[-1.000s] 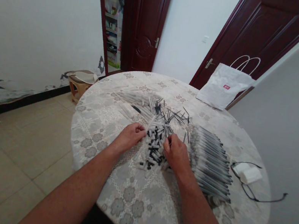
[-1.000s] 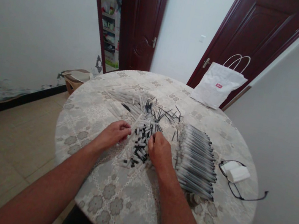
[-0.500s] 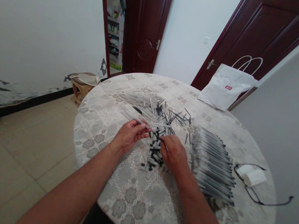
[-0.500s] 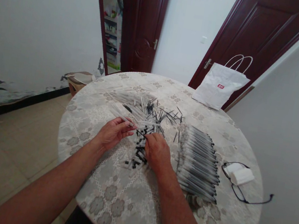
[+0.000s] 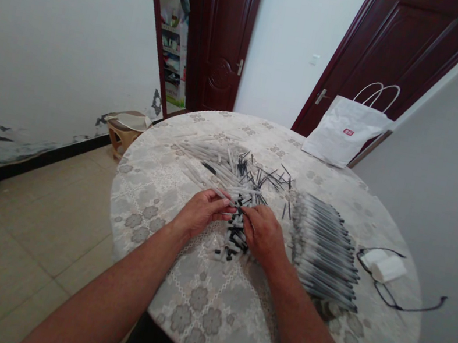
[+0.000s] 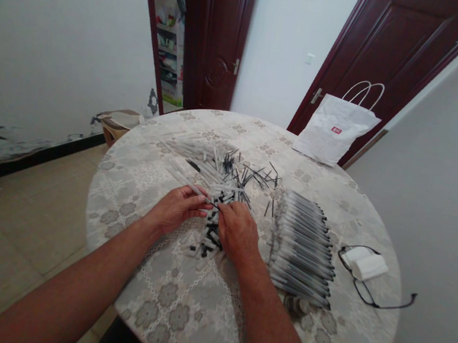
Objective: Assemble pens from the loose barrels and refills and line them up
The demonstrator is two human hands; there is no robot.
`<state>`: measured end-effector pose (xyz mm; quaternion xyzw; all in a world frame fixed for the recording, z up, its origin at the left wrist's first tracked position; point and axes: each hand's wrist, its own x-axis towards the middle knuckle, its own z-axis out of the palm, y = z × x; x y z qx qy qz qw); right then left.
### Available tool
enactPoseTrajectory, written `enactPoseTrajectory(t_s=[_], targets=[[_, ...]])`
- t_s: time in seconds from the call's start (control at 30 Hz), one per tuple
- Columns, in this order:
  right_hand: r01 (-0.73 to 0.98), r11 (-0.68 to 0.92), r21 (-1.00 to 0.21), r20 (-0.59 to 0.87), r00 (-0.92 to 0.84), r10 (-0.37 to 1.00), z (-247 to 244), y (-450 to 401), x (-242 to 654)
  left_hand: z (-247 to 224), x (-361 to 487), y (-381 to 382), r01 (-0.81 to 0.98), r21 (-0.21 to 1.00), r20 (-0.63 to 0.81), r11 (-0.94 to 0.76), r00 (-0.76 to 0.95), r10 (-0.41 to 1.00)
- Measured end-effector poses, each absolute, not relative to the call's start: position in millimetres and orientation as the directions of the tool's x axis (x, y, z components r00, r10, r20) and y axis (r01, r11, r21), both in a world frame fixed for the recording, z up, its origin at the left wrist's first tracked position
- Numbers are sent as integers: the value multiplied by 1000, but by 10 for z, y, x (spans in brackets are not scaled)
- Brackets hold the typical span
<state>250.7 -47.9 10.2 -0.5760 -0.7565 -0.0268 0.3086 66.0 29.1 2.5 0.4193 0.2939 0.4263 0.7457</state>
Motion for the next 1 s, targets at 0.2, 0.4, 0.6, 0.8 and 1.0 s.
enactPoseTrajectory(t_s=[0.2,0.4,0.6,0.8,1.0], targets=[[637,374,-674,503,25,864,91,-526,2358,82,660,232,-477,757,-127,447,563,817],[343,307,-888,396,231,889,59,-555,2404,73,633,293,-563,700,-137,440,499,856],[234,254,-939,321,321,891,20,-504,2400,71,640,281,-567,696,-150,441,486,861],[302,239,-923,321,262,910,14,-494,2308,89,668,196,-462,747,-146,478,588,796],[289,226,-930,302,250,920,1,-477,2305,46,663,212,-406,775,-165,484,610,775]])
